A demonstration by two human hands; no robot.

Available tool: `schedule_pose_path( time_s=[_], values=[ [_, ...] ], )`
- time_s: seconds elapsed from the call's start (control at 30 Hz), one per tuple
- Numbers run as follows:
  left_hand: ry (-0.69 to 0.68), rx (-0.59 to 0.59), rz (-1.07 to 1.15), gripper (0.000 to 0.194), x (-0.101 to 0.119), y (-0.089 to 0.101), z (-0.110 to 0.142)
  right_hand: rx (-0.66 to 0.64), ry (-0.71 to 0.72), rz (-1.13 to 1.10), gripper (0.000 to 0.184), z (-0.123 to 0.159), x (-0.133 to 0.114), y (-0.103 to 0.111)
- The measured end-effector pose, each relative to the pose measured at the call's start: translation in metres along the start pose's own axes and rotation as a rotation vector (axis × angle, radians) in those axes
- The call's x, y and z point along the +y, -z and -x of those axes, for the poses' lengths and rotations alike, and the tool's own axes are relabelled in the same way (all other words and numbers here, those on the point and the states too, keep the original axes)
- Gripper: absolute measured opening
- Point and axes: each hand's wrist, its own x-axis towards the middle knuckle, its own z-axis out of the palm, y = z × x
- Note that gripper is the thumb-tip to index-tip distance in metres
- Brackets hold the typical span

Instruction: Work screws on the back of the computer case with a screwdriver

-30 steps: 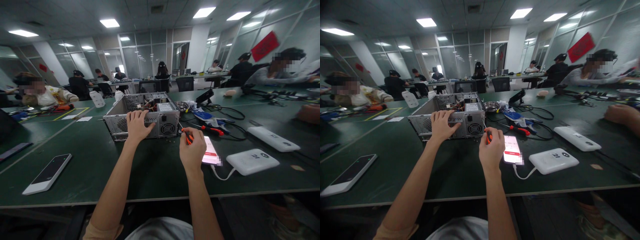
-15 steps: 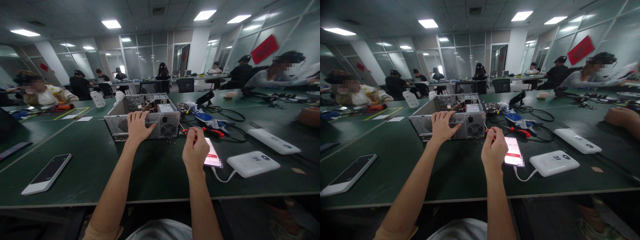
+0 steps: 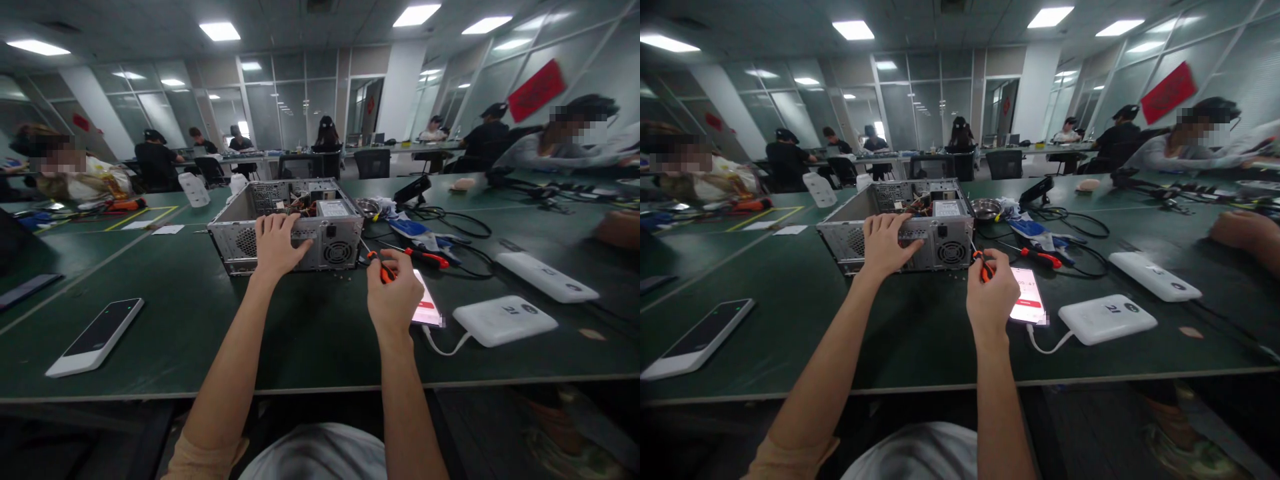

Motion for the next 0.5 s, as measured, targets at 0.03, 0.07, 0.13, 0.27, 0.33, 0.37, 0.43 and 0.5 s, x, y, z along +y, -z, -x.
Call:
schedule_pose_path(
  time_s=[0.03, 0.07, 0.13, 0.27, 0.33, 0.37, 0.43, 0.5],
  values=[
    [0.002, -0.006, 0.004, 0.056, -0.001, 0.000, 0.000, 0.007, 0.008, -0.005, 0.025, 0.000, 0.001, 0.000],
    [0.000, -0.016, 0.007, 0.056, -0.002, 0.000, 0.000, 0.015, 0.014, -0.012, 0.025, 0.000, 0.001, 0.000],
    [-0.021, -0.043, 0.014, 0.057, -0.006, 0.002, -0.001, 0.021, 0.017, -0.028, 0.024, 0.000, 0.002, 0.000],
    [-0.064, -0.086, 0.030, 0.062, -0.014, 0.007, -0.002, 0.024, 0.023, -0.057, 0.023, 0.000, 0.004, -0.001],
    [-0.063, -0.096, 0.032, 0.062, -0.016, 0.008, -0.003, 0.023, 0.044, -0.058, 0.023, 0.000, 0.006, -0.002],
    [-0.061, -0.101, 0.033, 0.062, -0.016, 0.008, -0.003, 0.023, 0.058, -0.054, 0.022, -0.001, 0.006, -0.002],
    [-0.059, -0.105, 0.035, 0.062, -0.016, 0.008, -0.004, 0.026, 0.083, -0.041, 0.021, -0.001, 0.006, -0.003],
    [-0.059, -0.101, 0.032, 0.062, -0.016, 0.007, -0.004, 0.031, 0.090, -0.034, 0.020, -0.001, 0.006, -0.003]
  ],
)
